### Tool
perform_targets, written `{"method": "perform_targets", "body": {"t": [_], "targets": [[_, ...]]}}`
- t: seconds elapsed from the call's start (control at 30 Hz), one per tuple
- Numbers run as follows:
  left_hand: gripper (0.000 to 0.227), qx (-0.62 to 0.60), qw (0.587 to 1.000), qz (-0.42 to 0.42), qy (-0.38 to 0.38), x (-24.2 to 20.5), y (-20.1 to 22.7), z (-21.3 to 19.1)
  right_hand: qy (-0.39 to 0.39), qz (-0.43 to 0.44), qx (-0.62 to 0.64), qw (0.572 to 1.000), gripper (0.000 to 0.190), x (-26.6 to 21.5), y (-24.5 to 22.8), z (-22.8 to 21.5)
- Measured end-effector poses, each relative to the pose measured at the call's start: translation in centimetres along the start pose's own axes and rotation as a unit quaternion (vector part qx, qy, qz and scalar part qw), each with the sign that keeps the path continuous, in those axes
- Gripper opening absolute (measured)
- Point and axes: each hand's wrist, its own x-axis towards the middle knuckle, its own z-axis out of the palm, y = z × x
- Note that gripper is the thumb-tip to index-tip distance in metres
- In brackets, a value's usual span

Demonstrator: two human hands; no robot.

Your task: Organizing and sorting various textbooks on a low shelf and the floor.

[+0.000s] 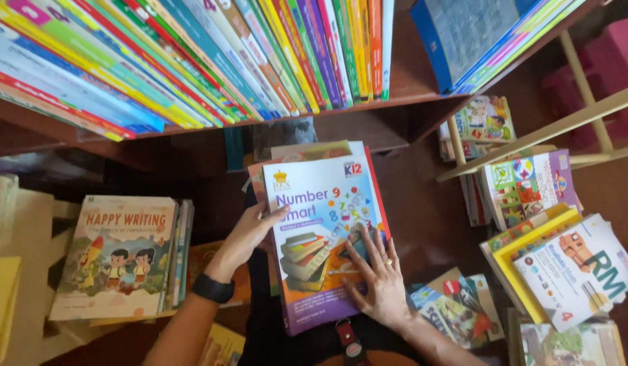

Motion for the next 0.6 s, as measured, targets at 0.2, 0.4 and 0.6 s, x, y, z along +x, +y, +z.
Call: {"method": "perform_targets", "body": {"t": [0.2, 0.4, 0.6], "targets": [[0.043, -0.056, 0.995, 0.056, -0.054, -0.4, 2.5, 1.2, -0.004, -0.004, 0.029, 1.000, 0.073, 0.2, 0.3, -0.4], [0.037, 0.229, 0.946, 0.225, -0.042, -4.0, 9.7, 5.6, -0.021, -0.011, 0.154, 0.988, 0.095, 0.4, -1.9, -2.4], [0.033, 0.234, 0.867, 0.436, -0.058, -4.0, 16.2, 10.8, 0.098, -0.023, 0.180, 0.979, 0.122, 4.9, -2.3, -4.8]]}}
